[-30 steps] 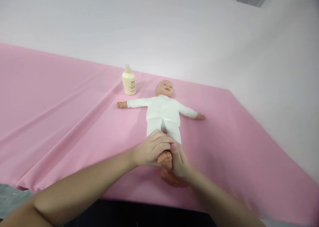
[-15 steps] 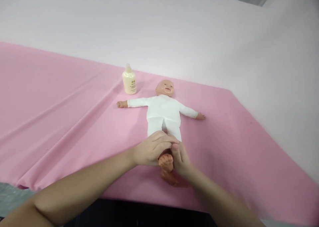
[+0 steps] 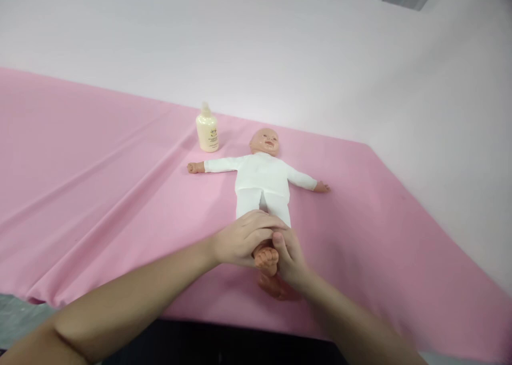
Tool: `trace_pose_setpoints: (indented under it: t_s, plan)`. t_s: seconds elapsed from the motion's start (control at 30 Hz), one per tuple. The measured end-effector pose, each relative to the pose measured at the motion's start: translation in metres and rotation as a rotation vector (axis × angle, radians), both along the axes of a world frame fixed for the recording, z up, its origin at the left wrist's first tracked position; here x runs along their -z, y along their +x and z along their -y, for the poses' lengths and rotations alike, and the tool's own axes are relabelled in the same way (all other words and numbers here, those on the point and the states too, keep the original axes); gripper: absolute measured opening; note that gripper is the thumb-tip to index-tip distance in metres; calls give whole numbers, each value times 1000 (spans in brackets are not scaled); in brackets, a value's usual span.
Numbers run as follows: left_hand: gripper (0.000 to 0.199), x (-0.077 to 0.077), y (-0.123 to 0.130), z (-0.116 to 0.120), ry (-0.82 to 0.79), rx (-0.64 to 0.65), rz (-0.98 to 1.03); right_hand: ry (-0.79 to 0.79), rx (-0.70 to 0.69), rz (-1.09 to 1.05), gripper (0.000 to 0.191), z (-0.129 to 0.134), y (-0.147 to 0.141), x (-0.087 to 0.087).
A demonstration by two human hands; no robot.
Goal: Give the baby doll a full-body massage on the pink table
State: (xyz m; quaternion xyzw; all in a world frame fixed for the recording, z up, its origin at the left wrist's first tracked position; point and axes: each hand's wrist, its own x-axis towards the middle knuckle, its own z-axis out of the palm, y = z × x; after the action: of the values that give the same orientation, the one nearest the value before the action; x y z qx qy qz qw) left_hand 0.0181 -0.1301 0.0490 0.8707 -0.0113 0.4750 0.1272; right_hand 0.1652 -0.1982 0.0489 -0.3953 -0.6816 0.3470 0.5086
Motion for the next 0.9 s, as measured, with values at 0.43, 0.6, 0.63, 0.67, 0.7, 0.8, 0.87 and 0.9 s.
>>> trace_pose_setpoints:
  t_s: [0.43,0.6,0.63,0.67,0.7,0.8,0.87,0.9]
  plan:
    - [87,12,-11,-4,-171,-99,45,274,-155,130,42,-3,2,-24]
    - [91,15,-8,-7,-254,-48,51,393,-125,181,38,-1,7,-23]
    - [89,15,-8,-7,-265,-39,41,413,-119,189,38,-1,8,-23]
    - [87,14,-8,-7,-279,-33,28,419,-111,194,38,-1,8,-22]
    - [84,12,-8,-7,-299,-32,7,421,-101,196,38,-1,8,-22]
    - [74,6,-8,-5,-379,-65,-88,428,-65,200,39,-1,6,-21]
    - [69,2,-9,-4,-410,-87,-149,446,-41,205,39,-1,6,-20]
    - [67,1,-9,-4,-414,-90,-173,457,-31,208,38,-1,5,-20]
